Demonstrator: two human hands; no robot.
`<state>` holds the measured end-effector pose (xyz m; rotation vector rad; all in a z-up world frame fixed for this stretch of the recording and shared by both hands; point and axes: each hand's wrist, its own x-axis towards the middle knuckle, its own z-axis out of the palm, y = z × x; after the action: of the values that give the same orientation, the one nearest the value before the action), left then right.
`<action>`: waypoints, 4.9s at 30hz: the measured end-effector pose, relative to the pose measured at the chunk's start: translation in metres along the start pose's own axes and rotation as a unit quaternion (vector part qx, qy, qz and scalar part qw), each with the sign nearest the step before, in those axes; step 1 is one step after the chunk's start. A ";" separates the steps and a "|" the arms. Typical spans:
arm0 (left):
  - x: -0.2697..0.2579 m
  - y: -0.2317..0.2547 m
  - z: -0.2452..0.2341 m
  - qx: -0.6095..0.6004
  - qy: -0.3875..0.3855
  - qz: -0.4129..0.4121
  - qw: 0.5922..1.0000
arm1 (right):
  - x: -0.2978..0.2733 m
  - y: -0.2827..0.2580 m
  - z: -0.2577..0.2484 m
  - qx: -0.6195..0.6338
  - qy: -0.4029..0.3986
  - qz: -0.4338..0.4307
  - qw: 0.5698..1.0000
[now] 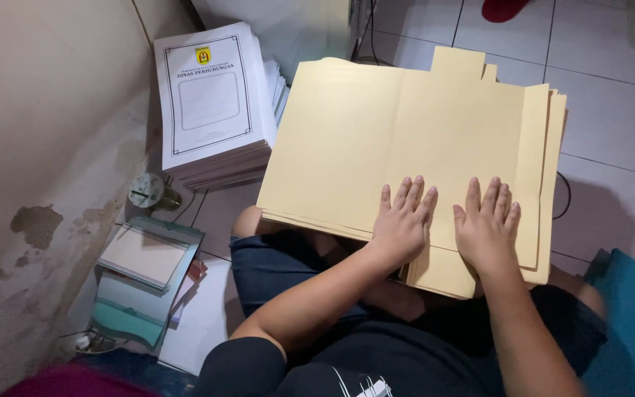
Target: The person sits on the floor and folds a stack of large, light-brown paper sheets in half by hand. They repeatedly align the edges and press down on the crease to flatten the fold before moving the finished sheet to a separate pile.
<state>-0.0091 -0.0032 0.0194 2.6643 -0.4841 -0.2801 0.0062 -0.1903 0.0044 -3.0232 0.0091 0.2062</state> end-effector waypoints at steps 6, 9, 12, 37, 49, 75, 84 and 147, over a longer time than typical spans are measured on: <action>0.001 0.001 0.005 -0.013 0.017 -0.003 1.000 | -0.019 -0.017 -0.016 -0.009 -0.001 -0.085 0.996; 0.004 0.001 0.007 -0.004 0.014 -0.008 1.000 | 0.006 0.015 0.000 -0.029 0.044 -0.062 0.997; 0.006 -0.001 0.016 0.000 0.018 -0.008 1.000 | -0.003 -0.009 0.007 -0.021 0.054 -0.060 0.996; 0.003 -0.002 0.010 -0.002 0.017 0.006 1.000 | -0.025 -0.043 -0.039 0.033 -0.029 -0.014 0.999; 0.001 0.001 0.016 0.045 0.090 0.011 0.995 | -0.022 -0.003 -0.026 0.014 0.030 -0.067 0.997; 0.009 -0.020 0.026 0.131 0.035 0.167 0.977 | -0.028 0.003 -0.013 0.068 -0.008 0.060 0.996; 0.010 -0.013 0.040 0.202 0.047 0.242 0.948 | -0.050 0.077 -0.025 0.177 0.239 -0.019 0.955; 0.041 0.042 0.016 0.096 -0.009 0.194 0.976 | 0.026 0.091 -0.006 -0.001 0.029 -0.119 0.993</action>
<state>0.0122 -0.0607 0.0184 2.6744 -1.0675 -0.1435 0.0314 -0.2810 -0.0032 -2.9956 -0.3434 0.0956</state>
